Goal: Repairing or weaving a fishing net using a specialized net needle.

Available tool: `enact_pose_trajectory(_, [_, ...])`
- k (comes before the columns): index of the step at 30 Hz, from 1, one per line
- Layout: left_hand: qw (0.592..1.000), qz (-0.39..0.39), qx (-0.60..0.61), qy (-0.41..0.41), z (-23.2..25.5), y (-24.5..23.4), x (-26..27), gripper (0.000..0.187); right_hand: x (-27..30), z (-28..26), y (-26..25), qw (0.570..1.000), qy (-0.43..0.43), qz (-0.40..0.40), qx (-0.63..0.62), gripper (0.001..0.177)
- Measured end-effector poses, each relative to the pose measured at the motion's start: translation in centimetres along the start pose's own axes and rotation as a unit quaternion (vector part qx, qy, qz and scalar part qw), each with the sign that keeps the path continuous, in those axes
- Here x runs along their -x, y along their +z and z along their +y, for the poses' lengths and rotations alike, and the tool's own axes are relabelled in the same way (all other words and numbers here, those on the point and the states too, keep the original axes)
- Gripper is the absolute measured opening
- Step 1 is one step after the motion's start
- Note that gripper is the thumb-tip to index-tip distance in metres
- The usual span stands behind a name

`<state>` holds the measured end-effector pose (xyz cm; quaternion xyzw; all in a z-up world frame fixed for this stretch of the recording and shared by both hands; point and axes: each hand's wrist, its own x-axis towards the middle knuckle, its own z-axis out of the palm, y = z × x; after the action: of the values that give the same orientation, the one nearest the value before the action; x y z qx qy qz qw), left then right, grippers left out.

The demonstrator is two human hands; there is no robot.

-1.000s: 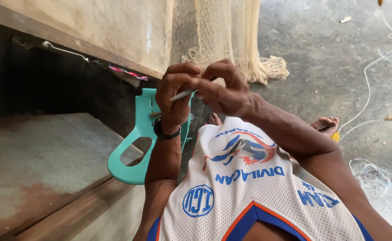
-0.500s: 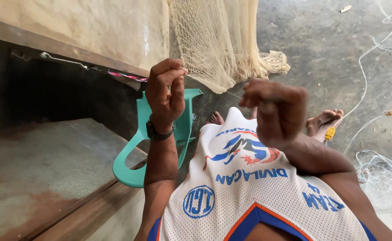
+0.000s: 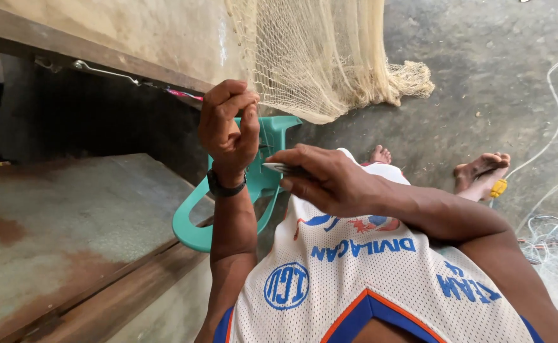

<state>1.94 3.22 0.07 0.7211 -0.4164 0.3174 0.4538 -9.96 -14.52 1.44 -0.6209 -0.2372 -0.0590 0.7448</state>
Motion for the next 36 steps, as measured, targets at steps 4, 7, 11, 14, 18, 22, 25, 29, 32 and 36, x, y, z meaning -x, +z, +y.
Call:
enact_pose_trajectory(4, [0.984, 0.023, 0.142, -0.102, 0.4, 0.2, 2.1, 0.013, -1.1, -0.6, 2.3, 0.992, -0.083, -0.020, 0.094, 0.037])
enact_pose_trajectory(7, [0.959, 0.053, 0.232, -0.154, -0.1, 0.6, 3.6, 0.019, -1.7, 0.3, 4.3, 0.957, -0.150, -0.018, 0.246, 0.039])
enact_pose_trajectory(11, [0.933, 0.093, 0.306, -0.165, -0.9, -0.1, 5.6, 0.022, -1.2, 2.2, 5.9, 0.917, -0.205, -0.037, 0.339, 0.045])
enact_pose_trajectory(14, [0.937, 0.069, 0.306, -0.150, -1.0, -0.8, 5.7, 0.018, -1.0, 2.2, 5.4, 0.903, -0.220, -0.062, 0.363, 0.042])
enact_pose_trajectory(18, [0.941, 0.052, 0.282, -0.178, 1.4, -2.0, 4.5, 0.015, 0.5, 3.5, 5.8, 0.894, -0.243, -0.062, 0.372, 0.034])
enact_pose_trajectory(22, [0.952, 0.016, 0.244, -0.182, 2.3, -2.9, 4.2, 0.006, 0.3, 1.9, 5.7, 0.901, -0.236, -0.085, 0.355, 0.027])
enact_pose_trajectory(25, [0.951, 0.016, 0.255, -0.175, 1.9, -3.2, 4.7, 0.007, -0.2, -0.1, 6.0, 0.905, -0.238, -0.091, 0.340, 0.027])
enact_pose_trajectory(29, [0.952, 0.017, 0.260, -0.162, 1.4, -3.4, 5.2, 0.011, 0.3, 0.9, 6.8, 0.905, -0.239, -0.090, 0.341, 0.032])
enact_pose_trajectory(32, [0.949, 0.023, 0.274, -0.157, 1.5, -3.1, 5.1, 0.015, 0.4, 0.2, 6.8, 0.918, -0.210, -0.099, 0.322, 0.033])
enact_pose_trajectory(36, [0.946, 0.024, 0.283, -0.155, 2.6, -2.5, 4.2, 0.014, -0.6, -0.9, 6.8, 0.920, -0.233, -0.085, 0.303, 0.038])
